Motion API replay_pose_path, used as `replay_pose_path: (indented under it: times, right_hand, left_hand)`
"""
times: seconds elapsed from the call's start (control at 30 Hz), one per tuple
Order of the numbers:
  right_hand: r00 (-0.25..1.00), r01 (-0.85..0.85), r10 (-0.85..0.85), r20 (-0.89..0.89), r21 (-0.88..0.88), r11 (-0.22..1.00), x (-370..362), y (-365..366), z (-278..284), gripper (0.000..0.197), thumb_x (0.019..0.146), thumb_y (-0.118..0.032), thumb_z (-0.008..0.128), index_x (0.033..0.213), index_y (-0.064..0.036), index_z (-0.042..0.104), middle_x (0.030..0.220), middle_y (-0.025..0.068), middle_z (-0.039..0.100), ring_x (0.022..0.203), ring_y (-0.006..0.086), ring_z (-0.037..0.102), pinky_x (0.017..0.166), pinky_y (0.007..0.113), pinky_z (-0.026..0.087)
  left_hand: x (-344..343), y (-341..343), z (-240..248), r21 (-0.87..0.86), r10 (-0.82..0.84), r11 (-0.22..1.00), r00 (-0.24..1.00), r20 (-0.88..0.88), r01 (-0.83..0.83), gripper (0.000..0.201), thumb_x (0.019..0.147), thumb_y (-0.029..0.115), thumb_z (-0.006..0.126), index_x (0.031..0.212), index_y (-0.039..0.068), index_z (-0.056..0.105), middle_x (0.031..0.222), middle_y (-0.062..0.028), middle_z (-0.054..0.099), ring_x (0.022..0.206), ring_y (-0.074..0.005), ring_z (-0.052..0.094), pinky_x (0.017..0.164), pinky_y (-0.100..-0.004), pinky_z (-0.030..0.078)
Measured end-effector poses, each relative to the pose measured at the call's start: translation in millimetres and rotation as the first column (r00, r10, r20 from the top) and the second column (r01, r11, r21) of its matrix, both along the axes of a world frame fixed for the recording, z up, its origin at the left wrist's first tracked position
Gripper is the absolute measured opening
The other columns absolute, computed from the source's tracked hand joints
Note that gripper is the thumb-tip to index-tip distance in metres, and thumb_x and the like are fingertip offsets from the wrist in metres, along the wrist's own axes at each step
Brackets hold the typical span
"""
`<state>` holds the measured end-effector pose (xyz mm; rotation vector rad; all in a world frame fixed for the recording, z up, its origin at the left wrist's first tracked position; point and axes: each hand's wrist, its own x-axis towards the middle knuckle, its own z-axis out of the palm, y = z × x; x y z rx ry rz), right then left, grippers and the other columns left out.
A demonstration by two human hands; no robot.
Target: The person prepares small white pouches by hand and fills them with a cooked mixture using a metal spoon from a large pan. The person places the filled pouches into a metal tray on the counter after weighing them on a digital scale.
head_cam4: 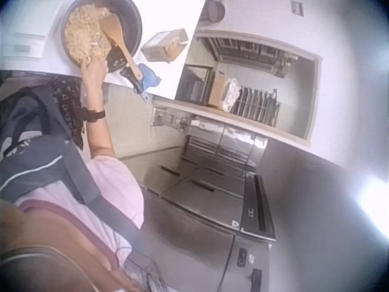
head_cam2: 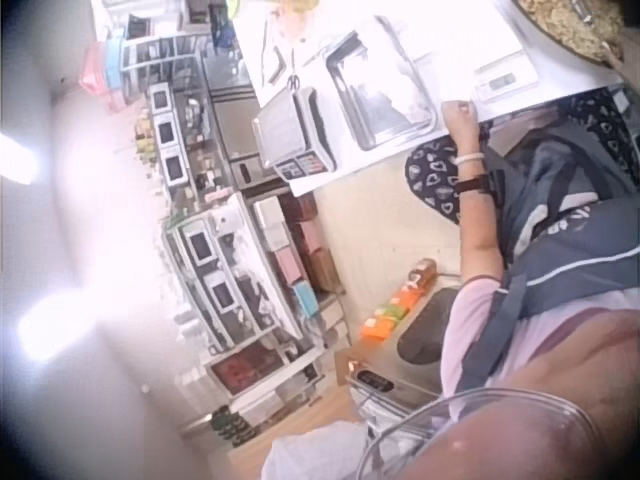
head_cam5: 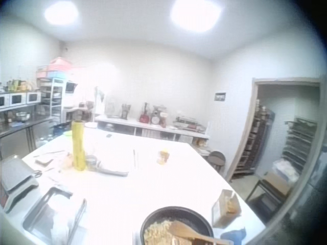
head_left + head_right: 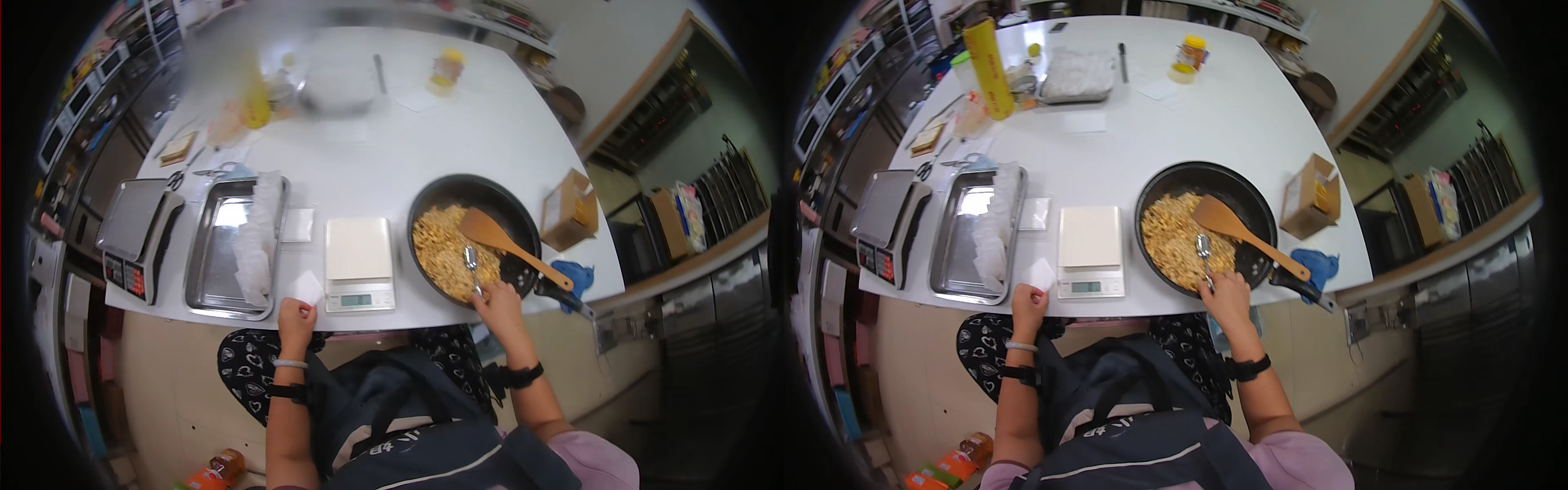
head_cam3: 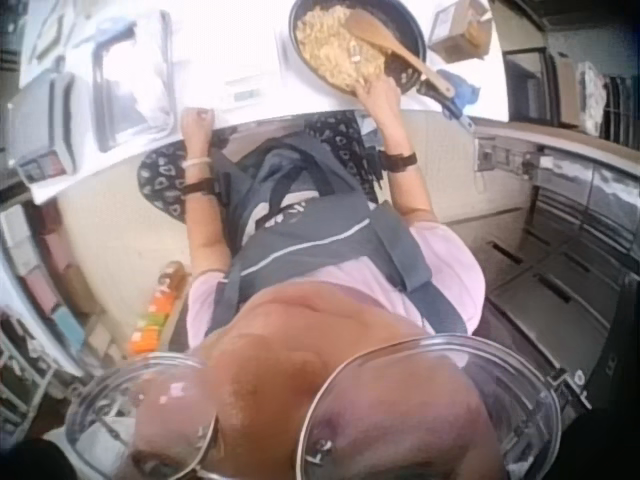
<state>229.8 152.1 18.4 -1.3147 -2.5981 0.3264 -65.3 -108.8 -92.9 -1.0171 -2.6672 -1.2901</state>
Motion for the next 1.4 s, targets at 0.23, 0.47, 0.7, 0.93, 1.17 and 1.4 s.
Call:
replay_pose_path:
  times: [0.23, 0.47, 0.7, 0.93, 1.17, 1.4]
  right_hand:
    - [0.995, -0.068, 0.072, -0.069, 0.058, 0.996, -2.6, -3.3, -0.2, 0.029, 0.078, -0.028, 0.064, 0.095, -0.0055, 0.068, 0.090, 0.0103, 0.061, 0.091, 0.0285, 0.054, 0.076, 0.041, 0.041]
    - [0.992, -0.072, 0.073, -0.103, 0.013, 0.997, -3.8, -9.9, 6.8, 0.027, 0.078, -0.027, 0.065, 0.094, -0.0055, 0.068, 0.091, 0.0092, 0.061, 0.093, 0.0273, 0.054, 0.078, 0.040, 0.040]
    - [0.989, -0.091, 0.091, -0.120, 0.004, 0.996, -6.1, -16.1, 14.7, 0.026, 0.078, -0.025, 0.065, 0.095, -0.0053, 0.068, 0.094, 0.0093, 0.061, 0.096, 0.0269, 0.053, 0.080, 0.039, 0.039]
    - [0.978, -0.131, 0.134, -0.161, 0.028, 0.991, -3.5, -21.0, 13.8, 0.025, 0.078, -0.023, 0.065, 0.095, -0.0051, 0.067, 0.095, 0.0088, 0.061, 0.096, 0.0273, 0.053, 0.080, 0.039, 0.038]
    - [0.980, -0.127, 0.129, -0.150, 0.024, 0.992, -3.1, -20.5, 14.7, 0.025, 0.078, -0.024, 0.065, 0.095, -0.0049, 0.067, 0.095, 0.0084, 0.061, 0.095, 0.0273, 0.053, 0.079, 0.039, 0.038]
    - [0.978, -0.125, 0.130, -0.164, 0.040, 0.991, -3.4, -18.5, 11.0, 0.025, 0.078, -0.024, 0.066, 0.094, -0.0057, 0.067, 0.093, 0.0078, 0.061, 0.093, 0.0266, 0.054, 0.079, 0.039, 0.039]
  left_hand:
    - [-2.1, -8.8, -3.3, 0.019, 0.041, 0.999, 0.996, 0.081, -0.043, 0.023, 0.065, 0.004, 0.076, 0.063, 0.001, 0.053, 0.065, -0.0087, 0.048, 0.054, -0.0208, 0.049, 0.051, -0.0315, 0.040]
    - [-1.8, -4.9, 10.3, 0.046, 0.038, 0.998, 0.984, 0.176, -0.046, 0.021, 0.065, 0.010, 0.079, 0.066, -0.001, 0.061, 0.062, -0.0075, 0.056, 0.053, -0.0160, 0.054, 0.050, -0.0271, 0.043]
    - [3.3, -3.0, 15.9, 0.065, 0.107, 0.989, 0.956, 0.271, -0.129, 0.012, 0.072, 0.006, 0.071, 0.075, -0.001, 0.062, 0.063, -0.0042, 0.059, 0.051, -0.0105, 0.053, 0.050, -0.0248, 0.044]
    - [1.3, -4.8, 0.8, 0.153, 0.105, 0.979, 0.974, 0.200, -0.137, 0.017, 0.072, 0.004, 0.069, 0.087, -0.002, 0.065, 0.065, -0.0071, 0.058, 0.054, -0.0155, 0.055, 0.053, -0.0270, 0.045]
    - [0.5, -4.6, 11.1, 0.079, 0.042, 0.996, 0.997, -0.064, -0.037, 0.011, 0.069, 0.007, 0.073, 0.068, 0.001, 0.064, 0.063, -0.0115, 0.054, 0.056, -0.0256, 0.053, 0.053, -0.0346, 0.041]
    - [0.9, -5.4, 9.8, 0.121, 0.104, 0.987, 0.994, 0.041, -0.108, 0.019, 0.063, 0.005, 0.078, 0.062, -0.002, 0.060, 0.060, -0.0106, 0.054, 0.053, -0.0223, 0.053, 0.050, -0.0318, 0.041]
